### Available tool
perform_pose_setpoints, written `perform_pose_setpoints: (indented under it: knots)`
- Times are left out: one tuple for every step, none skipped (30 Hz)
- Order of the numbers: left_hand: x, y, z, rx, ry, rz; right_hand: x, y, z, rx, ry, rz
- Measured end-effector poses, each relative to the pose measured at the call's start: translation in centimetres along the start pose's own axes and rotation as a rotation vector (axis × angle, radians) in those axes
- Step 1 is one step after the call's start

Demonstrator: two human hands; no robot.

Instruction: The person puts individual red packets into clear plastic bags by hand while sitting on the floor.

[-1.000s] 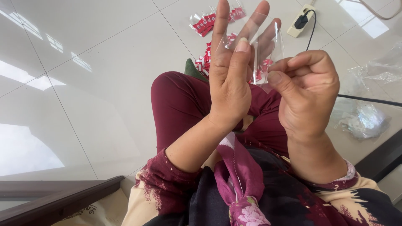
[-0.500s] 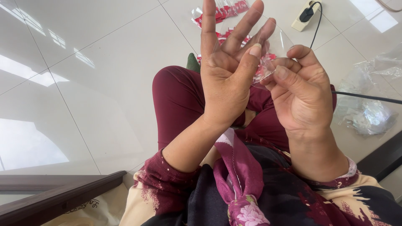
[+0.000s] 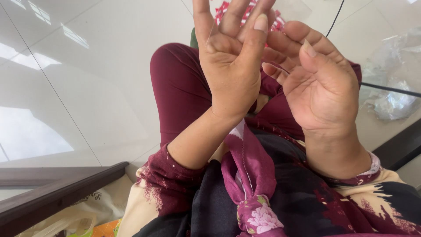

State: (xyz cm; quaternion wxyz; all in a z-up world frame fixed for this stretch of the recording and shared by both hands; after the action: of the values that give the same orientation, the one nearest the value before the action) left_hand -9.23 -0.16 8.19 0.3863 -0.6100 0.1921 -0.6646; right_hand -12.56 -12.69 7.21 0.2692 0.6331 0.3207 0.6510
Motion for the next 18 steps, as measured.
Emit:
perform_pose_setpoints:
  knots:
    - [-0.3, 0.5, -0.2, -0.009, -0.007, 0.005, -0.4, -0.2, -0.1, 0.009, -0.008, 0.004]
    - [-0.6, 1.0, -0.2, -0.007, 0.001, -0.017, -0.6, -0.3, -0.1, 0.028, 0.019, -0.002]
    - [-0.8, 1.4, -0.1, -0.006, 0.010, -0.039, -0.8, -0.4, -0.1, 0.046, 0.046, -0.007]
    - [-1.1, 1.9, -0.4, -0.008, 0.010, -0.036, -1.0, -0.6, 0.0, 0.046, 0.044, -0.005]
    - [-1.3, 2.4, -0.6, -0.022, 0.049, -0.074, -1.2, -0.7, 0.2, 0.021, 0.040, -0.019]
    - [-1.5, 2.9, -0.7, -0.036, 0.091, -0.113, -1.4, -0.8, 0.4, -0.009, 0.038, -0.033]
    - [-1.3, 2.7, -0.7, -0.036, 0.095, -0.112, -1.2, -0.8, 0.4, -0.013, 0.037, -0.032]
    - [-1.1, 2.6, -0.6, -0.086, 0.091, -0.152, -1.0, -0.7, 0.5, -0.039, 0.002, -0.062]
    - [-0.9, 2.5, -0.5, -0.137, 0.088, -0.192, -0.9, -0.7, 0.5, -0.065, -0.033, -0.091]
    - [-1.5, 2.7, -0.1, -0.137, 0.091, -0.192, -0.7, -0.4, 0.4, -0.068, -0.033, -0.091]
    - [-2.0, 2.9, 0.3, -0.086, 0.113, -0.248, -0.4, -0.2, 0.3, -0.041, -0.034, -0.118]
    - [-2.5, 3.0, 0.7, -0.034, 0.134, -0.305, -0.2, 0.0, 0.2, -0.013, -0.035, -0.146]
    - [-2.8, 3.5, 0.8, -0.033, 0.136, -0.306, -0.5, 0.1, 0.1, -0.015, -0.035, -0.146]
    - [-3.0, 3.8, 1.0, 0.025, 0.196, -0.337, -0.7, 0.0, 0.1, 0.018, 0.043, -0.111]
    - [-3.3, 4.1, 1.1, 0.085, 0.255, -0.367, -0.9, 0.0, 0.0, 0.051, 0.121, -0.077]
    - [-2.9, 3.5, 0.7, 0.086, 0.256, -0.366, -1.1, -0.1, 0.1, 0.051, 0.123, -0.075]
    - [-2.6, 3.1, 0.3, 0.015, 0.238, -0.310, -1.2, -0.3, 0.2, 0.075, 0.199, 0.044]
    - [-2.2, 2.8, 0.0, -0.054, 0.221, -0.255, -1.2, -0.4, 0.4, 0.097, 0.275, 0.163]
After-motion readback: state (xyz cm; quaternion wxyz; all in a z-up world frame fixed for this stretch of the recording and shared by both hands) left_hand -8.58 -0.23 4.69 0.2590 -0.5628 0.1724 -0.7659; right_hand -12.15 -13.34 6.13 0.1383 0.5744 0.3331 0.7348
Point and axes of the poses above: each hand's wrist, its own z-axis towards the middle knuckle, its own x-axis out of the palm, y = z × x, the point moved 2 cm from there along z, towards the middle knuckle, and after that the axes turned 5 degrees about z, right-handed, at the moved point
